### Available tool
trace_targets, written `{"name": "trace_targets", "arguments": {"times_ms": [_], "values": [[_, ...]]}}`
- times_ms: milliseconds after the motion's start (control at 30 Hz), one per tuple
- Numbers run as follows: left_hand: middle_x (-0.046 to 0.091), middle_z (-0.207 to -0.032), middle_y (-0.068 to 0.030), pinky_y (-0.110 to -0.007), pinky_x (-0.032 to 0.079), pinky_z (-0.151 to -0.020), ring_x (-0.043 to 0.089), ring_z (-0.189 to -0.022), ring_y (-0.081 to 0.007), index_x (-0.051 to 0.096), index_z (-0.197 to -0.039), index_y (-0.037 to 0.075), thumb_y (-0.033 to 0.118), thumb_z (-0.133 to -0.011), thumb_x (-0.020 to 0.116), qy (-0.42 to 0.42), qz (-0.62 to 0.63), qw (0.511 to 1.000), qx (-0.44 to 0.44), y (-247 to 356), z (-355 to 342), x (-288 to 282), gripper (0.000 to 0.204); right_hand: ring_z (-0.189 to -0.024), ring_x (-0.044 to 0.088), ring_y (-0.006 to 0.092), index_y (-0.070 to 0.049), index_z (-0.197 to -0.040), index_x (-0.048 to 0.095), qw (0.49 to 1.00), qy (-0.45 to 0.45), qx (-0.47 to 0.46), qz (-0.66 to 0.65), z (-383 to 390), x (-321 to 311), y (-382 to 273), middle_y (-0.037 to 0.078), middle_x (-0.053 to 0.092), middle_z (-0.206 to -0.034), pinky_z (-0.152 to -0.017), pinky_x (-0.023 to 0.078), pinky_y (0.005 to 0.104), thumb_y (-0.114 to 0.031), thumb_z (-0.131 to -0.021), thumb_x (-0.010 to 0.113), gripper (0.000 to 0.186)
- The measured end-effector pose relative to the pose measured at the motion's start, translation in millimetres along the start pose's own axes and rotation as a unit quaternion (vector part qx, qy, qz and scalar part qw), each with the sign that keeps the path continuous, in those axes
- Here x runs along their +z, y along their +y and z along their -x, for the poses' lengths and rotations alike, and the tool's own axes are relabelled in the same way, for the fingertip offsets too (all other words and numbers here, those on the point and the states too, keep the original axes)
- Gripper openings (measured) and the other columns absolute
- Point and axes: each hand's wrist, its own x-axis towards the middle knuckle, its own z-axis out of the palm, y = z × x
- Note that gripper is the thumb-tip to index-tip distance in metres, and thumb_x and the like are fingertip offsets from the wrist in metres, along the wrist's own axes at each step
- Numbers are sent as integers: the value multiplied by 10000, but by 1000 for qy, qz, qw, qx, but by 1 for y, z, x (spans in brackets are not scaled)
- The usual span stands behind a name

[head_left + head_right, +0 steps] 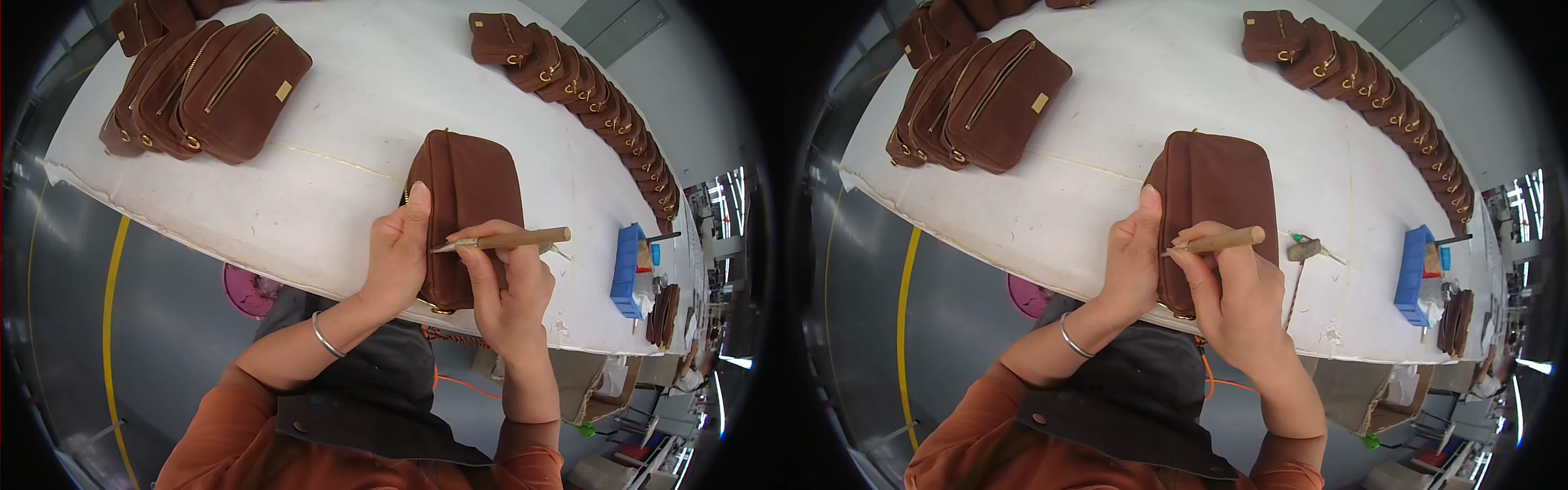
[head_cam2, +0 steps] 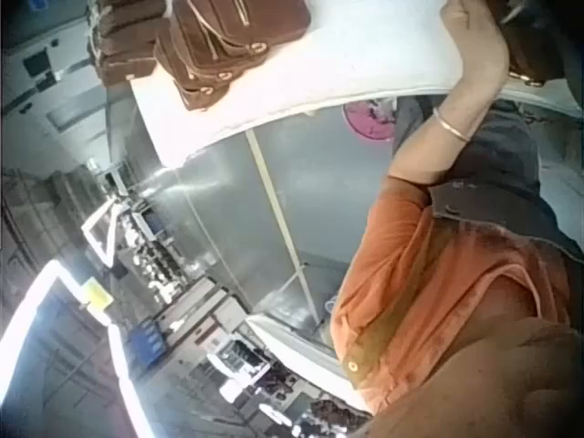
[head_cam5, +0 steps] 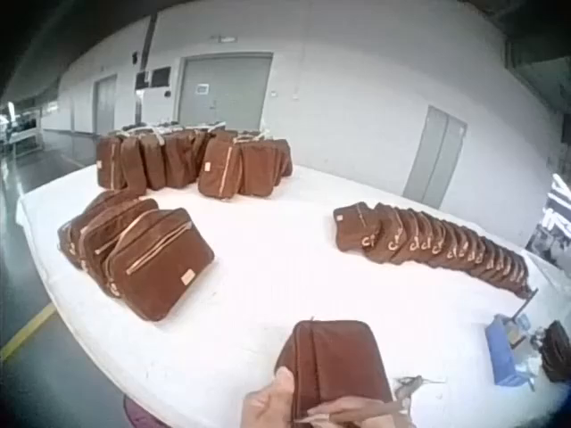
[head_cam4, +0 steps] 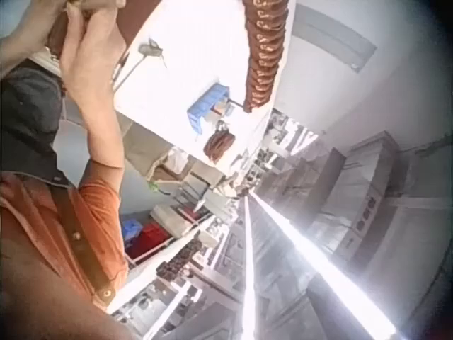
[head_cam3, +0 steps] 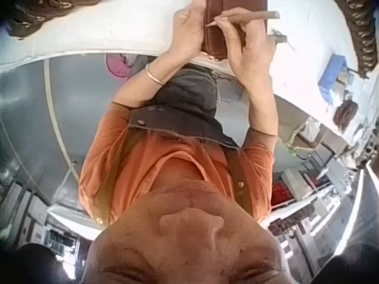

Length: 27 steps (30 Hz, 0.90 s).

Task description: Inspecting, cleaning, and finalizing the assembly of leather handbags.

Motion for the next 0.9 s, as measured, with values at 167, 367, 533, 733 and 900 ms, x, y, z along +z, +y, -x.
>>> {"name": "trace_targets", "arguments": {"times_ms": [167, 367, 533, 733, 900], "values": [[328, -587, 100, -230, 244, -484, 267, -584, -15, 364, -593, 132, 457, -1032, 416, -14, 3, 1000, -9, -3, -1, -2, 549, -721, 689, 232, 4, -1024, 561, 998, 44, 35, 34, 3, -3, 11, 120, 683, -888, -618, 522, 282, 6, -879, 651, 171], [331, -596, 99, -234, 245, -479, 266, -585, -17, 366, -594, 128, 454, -1034, 409, 3, 9, 1000, 9, -2, -1, 0, 550, -733, 689, 221, 12, -992, 558, 997, 59, 23, 39, 5, 2, 9, 114, 687, -918, -631, 519, 282, 11, -884, 641, 137], [341, -601, 98, -230, 253, -484, 274, -594, -15, 374, -598, 124, 446, -1038, 405, 6, 15, 1000, 6, -1, 1, 1, 546, -712, 677, 209, 5, -999, 559, 998, 55, -10, -21, 9, 8, 5, 102, 686, -921, -613, 514, 283, 5, -886, 639, 138], [386, -589, 94, -215, 280, -486, 302, -585, -10, 405, -594, 117, 449, -1038, 396, 32, -7, 999, 11, 2, 3, 5, 555, -732, 677, 186, 34, -1006, 545, 995, 99, 14, 28, 4, -4, 15, 119, 687, -942, -631, 522, 262, 19, -894, 633, 143], [405, -591, 93, -214, 295, -483, 319, -590, 0, 422, -592, 111, 441, -1042, 388, 7, -2, 1000, 9, 1, 3, 1, 560, -762, 677, 149, 40, -1007, 545, 993, 95, 38, -59, 7, -2, 7, 117, 694, -955, -652, 524, 243, 11, -900, 636, 144]]}}
